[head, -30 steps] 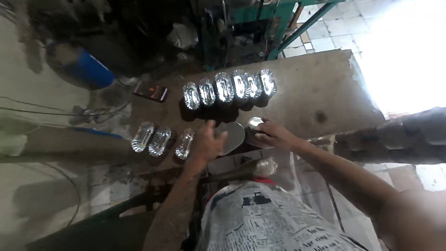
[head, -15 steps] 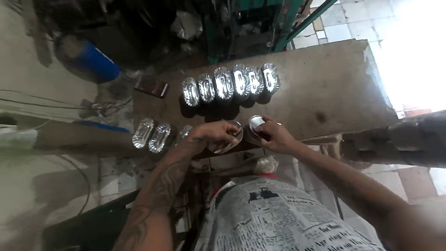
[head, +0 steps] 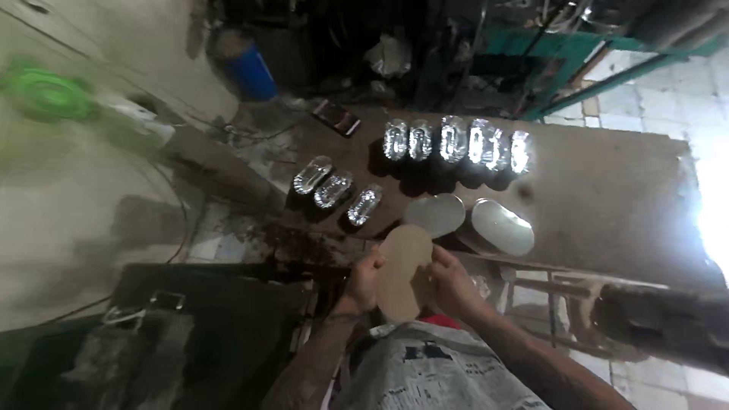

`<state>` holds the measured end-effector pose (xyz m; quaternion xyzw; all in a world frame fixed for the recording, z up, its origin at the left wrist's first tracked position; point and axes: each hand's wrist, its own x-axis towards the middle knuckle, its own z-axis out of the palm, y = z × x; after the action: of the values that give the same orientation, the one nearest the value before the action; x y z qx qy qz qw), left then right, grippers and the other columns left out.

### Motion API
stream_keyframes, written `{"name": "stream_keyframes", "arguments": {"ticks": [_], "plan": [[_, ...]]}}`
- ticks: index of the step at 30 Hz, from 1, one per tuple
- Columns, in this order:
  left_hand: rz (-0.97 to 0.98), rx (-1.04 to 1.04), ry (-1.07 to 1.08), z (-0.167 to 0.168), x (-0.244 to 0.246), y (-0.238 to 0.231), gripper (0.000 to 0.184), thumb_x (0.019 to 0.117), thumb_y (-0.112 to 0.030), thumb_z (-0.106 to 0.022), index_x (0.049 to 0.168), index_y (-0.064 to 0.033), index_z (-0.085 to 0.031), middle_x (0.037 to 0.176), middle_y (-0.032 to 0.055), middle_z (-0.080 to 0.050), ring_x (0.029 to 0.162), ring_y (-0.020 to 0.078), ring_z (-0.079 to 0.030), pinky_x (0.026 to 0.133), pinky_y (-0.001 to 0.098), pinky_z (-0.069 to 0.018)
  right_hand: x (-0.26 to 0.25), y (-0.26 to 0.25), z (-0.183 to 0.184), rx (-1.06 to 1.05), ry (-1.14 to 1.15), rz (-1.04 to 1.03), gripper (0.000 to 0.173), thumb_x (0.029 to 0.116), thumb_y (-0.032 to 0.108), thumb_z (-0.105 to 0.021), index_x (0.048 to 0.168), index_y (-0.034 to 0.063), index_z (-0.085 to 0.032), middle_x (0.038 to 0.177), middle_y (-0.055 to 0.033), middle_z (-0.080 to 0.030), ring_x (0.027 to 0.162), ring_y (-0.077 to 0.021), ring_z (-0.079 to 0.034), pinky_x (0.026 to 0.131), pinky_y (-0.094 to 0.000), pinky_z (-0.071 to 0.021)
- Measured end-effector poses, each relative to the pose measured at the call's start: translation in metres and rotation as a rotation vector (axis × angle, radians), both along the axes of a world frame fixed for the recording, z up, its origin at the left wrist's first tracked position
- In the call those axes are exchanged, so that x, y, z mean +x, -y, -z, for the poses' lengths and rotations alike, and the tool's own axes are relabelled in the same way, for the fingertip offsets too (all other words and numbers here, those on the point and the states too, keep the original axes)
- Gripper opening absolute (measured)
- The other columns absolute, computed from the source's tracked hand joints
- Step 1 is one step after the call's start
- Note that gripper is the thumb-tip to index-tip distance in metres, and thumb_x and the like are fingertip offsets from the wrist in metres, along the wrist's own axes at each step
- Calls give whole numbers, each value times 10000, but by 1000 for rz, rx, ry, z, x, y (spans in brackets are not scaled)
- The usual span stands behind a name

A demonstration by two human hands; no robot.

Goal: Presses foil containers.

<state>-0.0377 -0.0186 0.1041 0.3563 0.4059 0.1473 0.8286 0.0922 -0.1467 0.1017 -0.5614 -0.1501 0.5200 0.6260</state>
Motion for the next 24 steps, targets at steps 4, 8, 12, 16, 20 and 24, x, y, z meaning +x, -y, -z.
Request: {"name": "stream_keyframes", "arguments": {"ticks": [4, 8, 12, 16, 20, 24], "plan": [[-216, -157, 204, 39, -7, 33, 361, 919, -66, -317, 797, -153, -646, 746, -15, -720, 695, 67, -698, 639, 259, -598, 10, 16, 18, 115, -161, -235, 254, 965, 12, -514, 1184, 70, -629, 963, -7, -742, 815, -89, -704, 759, -310, -609], [558, 239, -228, 147, 30, 38, 338, 1091, -141, -394, 1290, 47, -591, 1137, 173, -655, 1013, 208, -631, 923, 373, -521, 44, 80, 79, -223, 610, -535, 376, 971, 34, -539, 1324, -81, -597, 1257, -193, -668, 1178, -244, -645, 1061, -395, -508], [1200, 540, -520, 209, 98, 52, 499, 1079, -363, -468, 1450, -33, -522, 1436, 223, -560, 1342, 376, -531, 1107, 590, -411, 70, 179, 133, -652, 861, -1036, 372, 1008, 133, -594, 1337, -40, -612, 1351, -286, -601, 1278, -443, -577, 1102, -562, -449], [1009, 464, -608, 90, 86, 55, 448, 1110, -270, -415, 1449, 0, -529, 1506, 192, -516, 1417, 317, -468, 1170, 472, -360, 59, 218, 137, -753, 732, -995, 403, 1052, 244, -548, 1329, -34, -635, 1328, -271, -633, 1289, -437, -572, 1124, -556, -422], [1054, 466, -555, 120, 67, 42, 445, 1079, -292, -477, 1361, 31, -597, 1412, 240, -580, 1331, 374, -542, 1106, 552, -420, 57, 219, 151, -578, 931, -945, 460, 1068, 336, -497, 1333, -14, -638, 1231, -281, -674, 1186, -432, -636, 1066, -515, -480], [1051, 565, -674, 102, 41, -5, 627, 1102, -490, -321, 1329, 11, -623, 1343, 264, -614, 1286, 411, -571, 1079, 632, -409, 67, 169, 150, -809, 628, -1124, 426, 1097, 234, -472, 1406, -48, -554, 1448, -265, -552, 1398, -383, -492, 1196, -489, -343]]}}
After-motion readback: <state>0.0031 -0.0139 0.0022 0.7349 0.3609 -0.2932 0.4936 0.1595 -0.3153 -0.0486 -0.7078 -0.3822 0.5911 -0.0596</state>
